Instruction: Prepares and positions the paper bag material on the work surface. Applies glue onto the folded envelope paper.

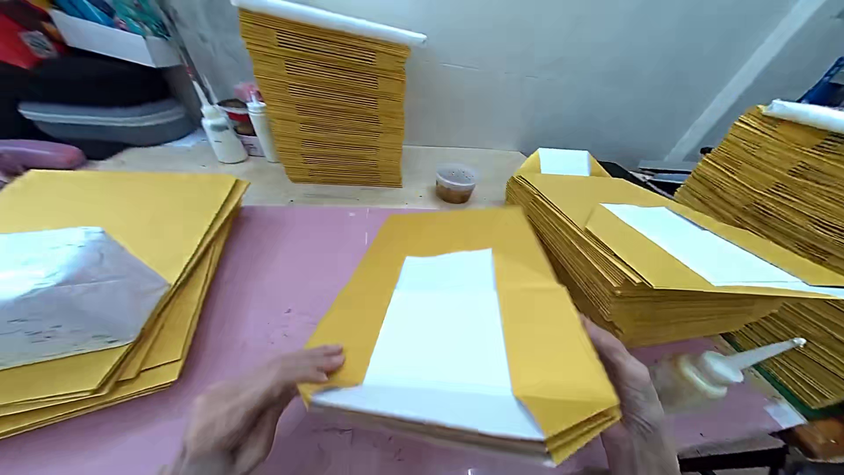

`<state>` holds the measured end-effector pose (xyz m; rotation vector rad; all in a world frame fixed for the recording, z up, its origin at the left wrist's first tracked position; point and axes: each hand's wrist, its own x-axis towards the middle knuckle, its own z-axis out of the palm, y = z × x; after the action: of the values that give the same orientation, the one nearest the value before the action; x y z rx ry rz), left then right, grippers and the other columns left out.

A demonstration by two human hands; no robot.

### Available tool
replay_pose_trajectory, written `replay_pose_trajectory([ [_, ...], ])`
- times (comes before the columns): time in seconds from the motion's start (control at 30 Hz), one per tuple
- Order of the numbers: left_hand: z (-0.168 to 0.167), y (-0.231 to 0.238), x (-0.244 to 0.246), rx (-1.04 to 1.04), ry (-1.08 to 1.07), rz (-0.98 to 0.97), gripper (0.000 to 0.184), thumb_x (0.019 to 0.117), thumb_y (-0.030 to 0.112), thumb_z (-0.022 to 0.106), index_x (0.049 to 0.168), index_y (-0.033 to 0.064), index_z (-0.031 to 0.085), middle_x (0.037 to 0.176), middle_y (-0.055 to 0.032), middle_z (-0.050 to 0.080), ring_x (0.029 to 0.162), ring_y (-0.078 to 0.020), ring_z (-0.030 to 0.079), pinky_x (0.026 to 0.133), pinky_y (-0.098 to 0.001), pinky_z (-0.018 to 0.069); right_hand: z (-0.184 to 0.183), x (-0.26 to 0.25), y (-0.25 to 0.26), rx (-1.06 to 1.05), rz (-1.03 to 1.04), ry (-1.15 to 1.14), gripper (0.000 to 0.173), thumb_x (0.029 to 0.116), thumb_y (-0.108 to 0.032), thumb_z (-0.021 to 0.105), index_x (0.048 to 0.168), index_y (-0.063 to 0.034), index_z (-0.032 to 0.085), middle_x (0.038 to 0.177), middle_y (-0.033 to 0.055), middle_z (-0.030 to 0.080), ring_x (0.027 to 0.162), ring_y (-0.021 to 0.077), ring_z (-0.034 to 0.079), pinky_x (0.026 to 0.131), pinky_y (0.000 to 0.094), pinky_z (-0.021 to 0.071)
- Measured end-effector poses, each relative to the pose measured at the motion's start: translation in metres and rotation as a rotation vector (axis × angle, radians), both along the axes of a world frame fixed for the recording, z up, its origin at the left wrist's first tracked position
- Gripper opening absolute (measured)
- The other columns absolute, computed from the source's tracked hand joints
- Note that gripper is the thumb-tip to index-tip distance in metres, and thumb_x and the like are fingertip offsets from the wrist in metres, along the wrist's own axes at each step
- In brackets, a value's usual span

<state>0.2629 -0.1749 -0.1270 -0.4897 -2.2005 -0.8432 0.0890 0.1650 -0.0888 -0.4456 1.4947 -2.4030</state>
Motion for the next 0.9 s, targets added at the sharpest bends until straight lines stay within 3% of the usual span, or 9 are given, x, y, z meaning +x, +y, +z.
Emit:
replay_pose_trajectory([
  [0.17, -0.012, 0.012, 0.043, -0.164, -0.101, 0.004, 0.019, 0.1062, 0.001, 0.041, 0.103, -0.0040, 0.059, 0.115, -0.0239, 0.071, 0.128, -0.0252, 0.062, 0.113, -0.0328, 0.0442, -0.030, 0.005, 0.014, 0.355, 0.099, -0.047, 0.036, 0.0926, 0.004, 0.046, 0.123, -0.0004, 0.064, 0.098, 0.0047, 0.079, 0.078, 0.0106, 0.076, 0.069, 0.0252, 0.0636],
  [0.43, -0.037, 0.056, 0.069, -0.315, -0.215, -0.052, 0.022, 0.1047, 0.000, 0.046, 0.117, -0.0072, 0.062, 0.122, -0.0300, 0.068, 0.123, -0.0366, 0.064, 0.111, -0.0392, 0.0451, -0.031, 0.003, 0.043, 0.852, -0.116, 0.441, 0.028, 0.0862, -0.006, 0.070, 0.113, 0.0016, 0.073, 0.098, 0.0014, 0.076, 0.083, 0.0005, 0.072, 0.074, 0.0155, 0.0591],
  [0.47, -0.032, 0.055, 0.071, -0.313, -0.260, -0.075, 0.023, 0.1053, 0.003, 0.048, 0.119, -0.0080, 0.063, 0.123, -0.0300, 0.068, 0.124, -0.0378, 0.064, 0.111, -0.0407, 0.0454, -0.028, 0.005, 0.044, 0.980, -0.163, 0.542, 0.030, 0.0845, -0.014, 0.073, 0.111, -0.0010, 0.075, 0.104, 0.0052, 0.074, 0.087, 0.0030, 0.070, 0.074, 0.0171, 0.0580],
  [0.53, -0.018, 0.050, 0.070, -0.273, -0.363, -0.120, 0.035, 0.1069, 0.022, 0.052, 0.118, -0.0080, 0.066, 0.123, -0.0285, 0.069, 0.124, -0.0380, 0.064, 0.110, -0.0420, 0.0465, -0.021, 0.010, 0.043, 1.149, -0.222, 0.654, 0.036, 0.0834, -0.024, 0.077, 0.112, -0.0016, 0.076, 0.120, 0.0185, 0.069, 0.098, 0.0211, 0.068, 0.080, 0.0352, 0.0561],
  [0.57, -0.011, 0.047, 0.068, -0.247, -0.400, -0.135, 0.044, 0.1070, 0.031, 0.050, 0.117, -0.0073, 0.068, 0.122, -0.0273, 0.070, 0.124, -0.0364, 0.065, 0.110, -0.0414, 0.0475, -0.017, 0.010, 0.041, 1.171, -0.227, 0.683, 0.038, 0.0826, -0.026, 0.078, 0.112, -0.0023, 0.077, 0.123, 0.0192, 0.068, 0.101, 0.0241, 0.068, 0.081, 0.0389, 0.0559],
  [0.63, 0.000, 0.040, 0.054, -0.191, -0.380, -0.129, 0.050, 0.1074, 0.039, 0.047, 0.112, -0.0052, 0.071, 0.112, -0.0234, 0.074, 0.116, -0.0287, 0.070, 0.103, -0.0358, 0.0529, -0.012, 0.006, 0.033, 1.134, -0.205, 0.761, 0.036, 0.0808, -0.026, 0.079, 0.110, -0.0051, 0.078, 0.121, 0.0124, 0.069, 0.098, 0.0155, 0.067, 0.080, 0.0312, 0.0549],
  [0.73, 0.005, 0.034, 0.010, -0.229, -0.222, -0.052, 0.033, 0.1079, 0.028, 0.048, 0.109, 0.0035, 0.071, 0.104, -0.0124, 0.075, 0.103, -0.0127, 0.070, 0.089, -0.0194, 0.0525, -0.007, -0.003, 0.016, 1.018, -0.083, 0.875, 0.035, 0.0803, -0.021, 0.080, 0.112, -0.0058, 0.077, 0.117, 0.0067, 0.071, 0.100, 0.0079, 0.067, 0.083, 0.0225, 0.0551],
  [0.83, 0.016, 0.040, -0.040, -0.364, -0.241, -0.005, 0.027, 0.0999, 0.020, 0.053, 0.106, 0.0059, 0.075, 0.103, -0.0086, 0.072, 0.090, -0.0151, 0.070, 0.074, -0.0245, 0.0560, -0.001, -0.007, -0.006, 0.959, 0.099, 0.999, 0.033, 0.0816, -0.021, 0.078, 0.112, -0.0066, 0.077, 0.114, 0.0042, 0.072, 0.105, 0.0067, 0.067, 0.089, 0.0183, 0.0535],
  [0.9, 0.020, 0.046, -0.068, -0.377, -0.337, -0.047, 0.026, 0.0982, 0.018, 0.056, 0.108, 0.0019, 0.073, 0.098, -0.0132, 0.067, 0.081, -0.0233, 0.067, 0.068, -0.0338, 0.0559, 0.003, -0.008, -0.021, 0.952, 0.216, 1.045, 0.034, 0.0791, -0.017, 0.080, 0.111, -0.0038, 0.077, 0.111, 0.0084, 0.073, 0.099, 0.0134, 0.068, 0.085, 0.0251, 0.0526],
])
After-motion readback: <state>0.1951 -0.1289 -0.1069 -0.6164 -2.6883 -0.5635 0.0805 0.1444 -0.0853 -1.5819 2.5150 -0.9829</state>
